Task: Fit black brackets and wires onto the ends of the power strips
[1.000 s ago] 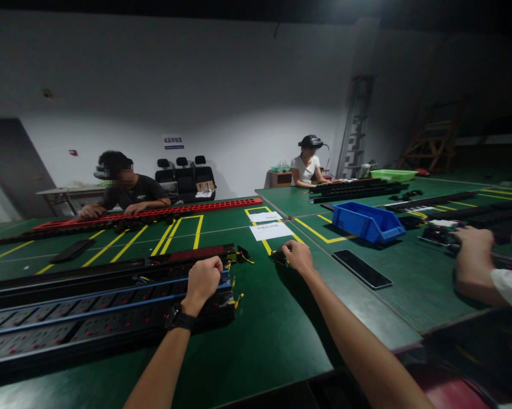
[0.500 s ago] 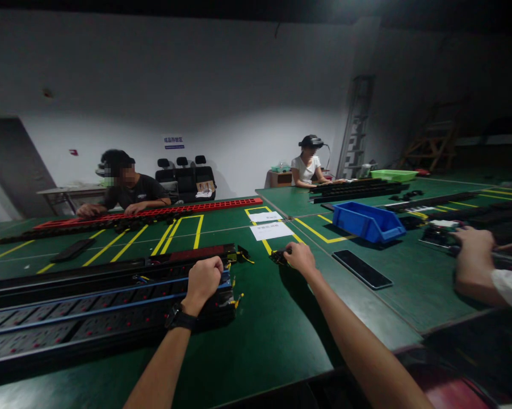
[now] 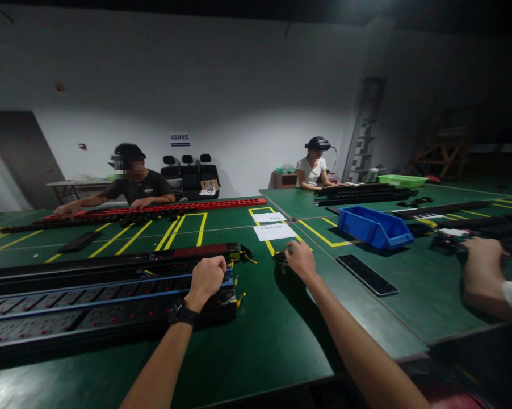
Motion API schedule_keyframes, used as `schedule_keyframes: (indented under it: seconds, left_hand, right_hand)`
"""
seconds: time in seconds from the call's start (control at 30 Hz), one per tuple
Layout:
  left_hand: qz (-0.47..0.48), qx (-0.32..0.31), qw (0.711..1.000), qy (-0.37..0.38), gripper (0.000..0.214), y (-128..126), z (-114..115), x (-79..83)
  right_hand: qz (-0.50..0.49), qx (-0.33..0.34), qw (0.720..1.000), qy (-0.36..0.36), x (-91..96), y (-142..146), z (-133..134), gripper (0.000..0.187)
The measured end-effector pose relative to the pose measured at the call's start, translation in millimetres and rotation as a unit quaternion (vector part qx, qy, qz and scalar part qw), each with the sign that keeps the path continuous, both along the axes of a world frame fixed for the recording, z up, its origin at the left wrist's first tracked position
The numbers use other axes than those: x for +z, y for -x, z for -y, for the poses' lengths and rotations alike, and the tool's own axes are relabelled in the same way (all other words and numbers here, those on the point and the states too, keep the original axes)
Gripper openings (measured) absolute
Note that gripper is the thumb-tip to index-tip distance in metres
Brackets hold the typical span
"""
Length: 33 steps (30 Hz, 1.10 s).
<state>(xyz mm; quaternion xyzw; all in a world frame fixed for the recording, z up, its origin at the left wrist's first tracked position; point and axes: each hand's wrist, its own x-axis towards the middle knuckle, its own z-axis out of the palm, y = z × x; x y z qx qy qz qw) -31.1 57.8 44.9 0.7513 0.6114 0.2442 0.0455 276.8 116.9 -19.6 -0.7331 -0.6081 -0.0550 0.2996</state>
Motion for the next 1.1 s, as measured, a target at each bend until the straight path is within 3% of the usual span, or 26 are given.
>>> schedule_keyframes:
  seconds: [0.17, 0.3, 0.53, 0.73, 0.97, 1.1]
  left_hand:
    - [0.003, 0.005, 1.000, 0.003, 0.022, 1.3, -0.1, -2.3]
    - [0.001, 0.004, 1.000, 0.006, 0.024, 0.5, -0.6, -5.9]
    - [-0.017, 0.009, 1.000, 0.023, 0.022, -0.8, 0.0, -7.1]
    - [-0.013, 0.020, 1.000, 0.018, 0.023, 0.0, 1.4, -3.5]
    - [0.012, 0.026, 1.000, 0.008, 0.024, 0.4, 1.2, -4.6]
    - [0.005, 0.023, 1.000, 0.018, 0.024, -0.5, 0.7, -5.8]
  right_hand:
    - [-0.025, 0.129, 0.989, -0.063, -6.7, 38.3, -0.7, 0.022]
    - [-0.048, 0.191, 0.979, -0.058, -9.8, 73.4, -13.2, 0.021]
    - [-0.016, 0.149, 0.989, 0.018, -7.9, 110.2, -43.5, 0.019]
    - [0.025, 0.060, 0.998, 0.016, -2.1, 101.0, -53.4, 0.025]
    - [0.099, 0.087, 0.989, 0.062, -13.4, 83.0, -48.9, 0.030]
    - [0.119, 0.099, 0.987, 0.030, -17.4, 90.7, -42.5, 0.029]
